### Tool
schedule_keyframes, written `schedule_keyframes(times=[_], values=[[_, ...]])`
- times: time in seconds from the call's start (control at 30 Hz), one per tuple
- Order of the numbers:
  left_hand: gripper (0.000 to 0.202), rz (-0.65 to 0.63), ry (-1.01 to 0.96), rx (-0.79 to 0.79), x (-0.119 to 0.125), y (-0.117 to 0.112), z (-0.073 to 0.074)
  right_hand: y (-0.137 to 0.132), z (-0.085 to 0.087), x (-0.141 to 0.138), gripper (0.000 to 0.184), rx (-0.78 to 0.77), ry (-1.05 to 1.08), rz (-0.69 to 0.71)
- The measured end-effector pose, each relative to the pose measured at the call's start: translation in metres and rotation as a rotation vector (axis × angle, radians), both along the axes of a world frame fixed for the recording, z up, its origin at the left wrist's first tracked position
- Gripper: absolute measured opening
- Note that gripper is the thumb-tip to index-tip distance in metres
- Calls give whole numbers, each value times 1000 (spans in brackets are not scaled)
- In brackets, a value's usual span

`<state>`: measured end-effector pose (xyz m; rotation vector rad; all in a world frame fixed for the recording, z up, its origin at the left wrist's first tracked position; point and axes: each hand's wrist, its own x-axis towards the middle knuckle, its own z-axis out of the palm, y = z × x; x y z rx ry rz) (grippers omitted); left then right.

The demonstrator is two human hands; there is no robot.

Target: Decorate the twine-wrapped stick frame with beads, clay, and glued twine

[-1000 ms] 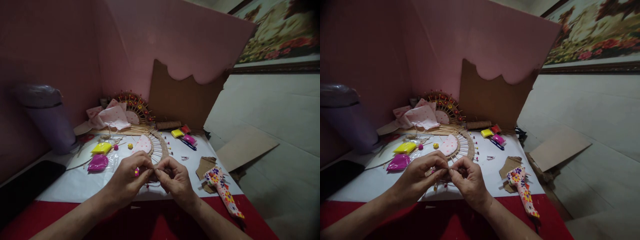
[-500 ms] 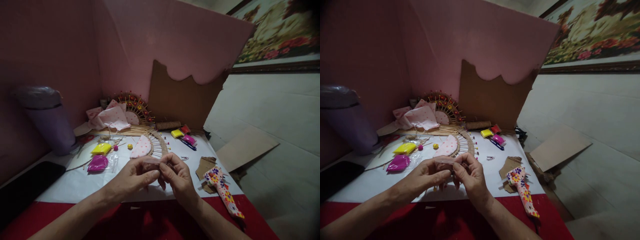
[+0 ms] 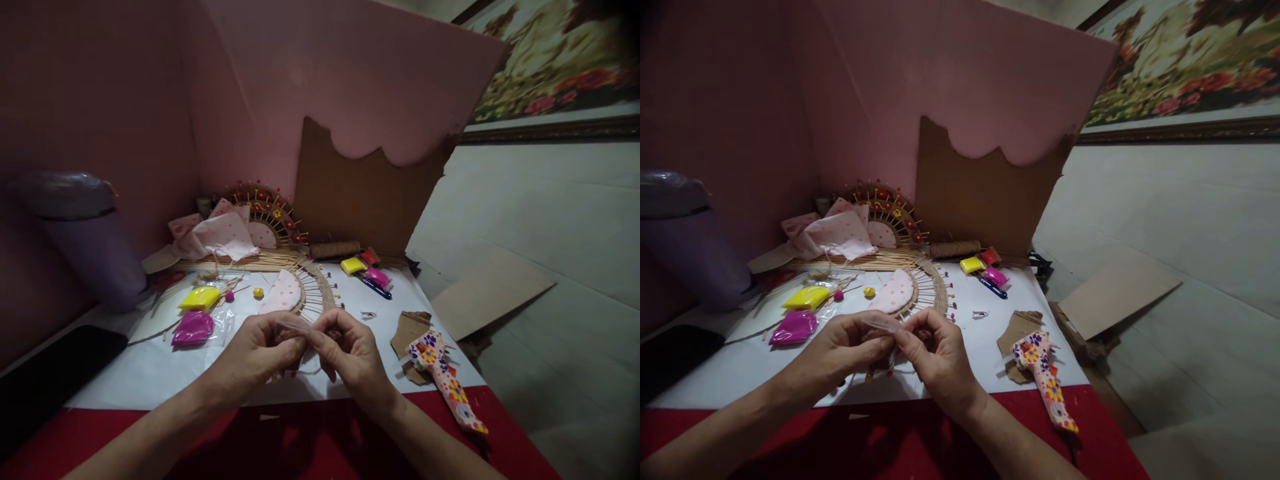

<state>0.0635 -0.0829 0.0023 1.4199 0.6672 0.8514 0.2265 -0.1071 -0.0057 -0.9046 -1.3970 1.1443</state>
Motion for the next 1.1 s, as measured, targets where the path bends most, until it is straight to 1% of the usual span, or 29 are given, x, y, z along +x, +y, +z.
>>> schedule_keyframes(times=[0.2, 0.33, 0.6, 1.0, 1.1], values=[[26, 20, -16, 11, 2, -2, 3, 1, -5, 0, 22, 59, -40, -50], [28, 22, -3, 26, 1, -3, 1, 2, -7, 1, 20, 63, -15, -52], [26, 44, -28, 11, 0, -3, -4, -1, -5, 0, 19, 40, 24, 6], [26, 22, -61, 16, 3, -4, -1, 0, -4, -1, 25, 26, 21, -33], [26, 33, -60, 15, 2, -4, -2, -1, -4, -1, 24, 12, 27, -17]])
